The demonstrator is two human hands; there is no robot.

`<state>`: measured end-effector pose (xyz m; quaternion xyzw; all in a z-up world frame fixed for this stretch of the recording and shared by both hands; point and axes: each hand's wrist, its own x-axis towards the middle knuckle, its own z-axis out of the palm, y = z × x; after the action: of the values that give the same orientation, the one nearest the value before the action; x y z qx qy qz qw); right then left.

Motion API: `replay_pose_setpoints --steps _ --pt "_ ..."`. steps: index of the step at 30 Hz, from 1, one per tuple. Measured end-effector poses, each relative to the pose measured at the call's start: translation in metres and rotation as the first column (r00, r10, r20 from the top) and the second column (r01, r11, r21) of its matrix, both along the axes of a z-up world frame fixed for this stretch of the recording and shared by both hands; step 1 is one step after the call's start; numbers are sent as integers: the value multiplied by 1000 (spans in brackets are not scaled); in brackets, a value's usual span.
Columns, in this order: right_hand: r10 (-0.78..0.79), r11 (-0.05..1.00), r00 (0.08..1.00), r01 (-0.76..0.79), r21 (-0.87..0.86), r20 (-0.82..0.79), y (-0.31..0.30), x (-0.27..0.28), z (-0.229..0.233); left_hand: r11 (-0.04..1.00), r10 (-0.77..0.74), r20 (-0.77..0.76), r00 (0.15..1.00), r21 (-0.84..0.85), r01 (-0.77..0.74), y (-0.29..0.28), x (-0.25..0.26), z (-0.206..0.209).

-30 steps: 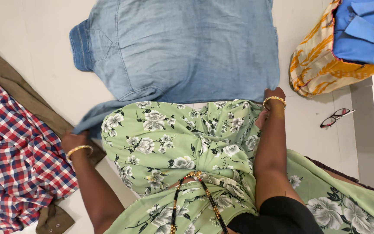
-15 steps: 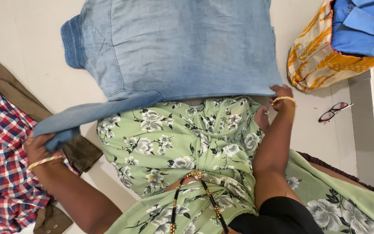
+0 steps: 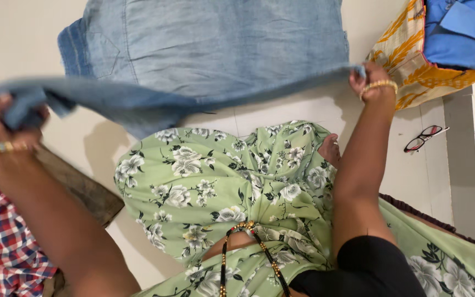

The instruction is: The person folds a denim shirt by hand on the floor, smoothing the fabric and folding the body and sleeves inward.

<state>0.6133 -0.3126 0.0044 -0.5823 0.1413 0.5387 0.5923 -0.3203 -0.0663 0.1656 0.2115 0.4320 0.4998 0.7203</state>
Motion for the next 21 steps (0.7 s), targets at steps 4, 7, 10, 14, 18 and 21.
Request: replay_pose_setpoints --steps 4,7,10,14,18,21 --pt "-2 975 997 20 222 -80 80 4 11 987 156 244 957 5 -162 104 50 -19" --pt "-47 929 998 56 367 -32 125 -19 13 891 149 -22 989 436 -125 133 116 -38" --pt "-9 973 955 -60 225 296 149 -67 18 897 170 -254 952 441 -42 98 184 -75" --pt "161 982 735 -183 -36 659 141 -111 -14 942 186 -868 461 291 169 15 253 -124" --pt "167 951 356 -305 -55 919 119 -128 -59 847 -211 -895 -393 -368 384 5 248 -108" --pt "219 923 -54 -314 -225 974 114 -139 -78 829 -377 -822 -426 -505 241 22 232 -84"
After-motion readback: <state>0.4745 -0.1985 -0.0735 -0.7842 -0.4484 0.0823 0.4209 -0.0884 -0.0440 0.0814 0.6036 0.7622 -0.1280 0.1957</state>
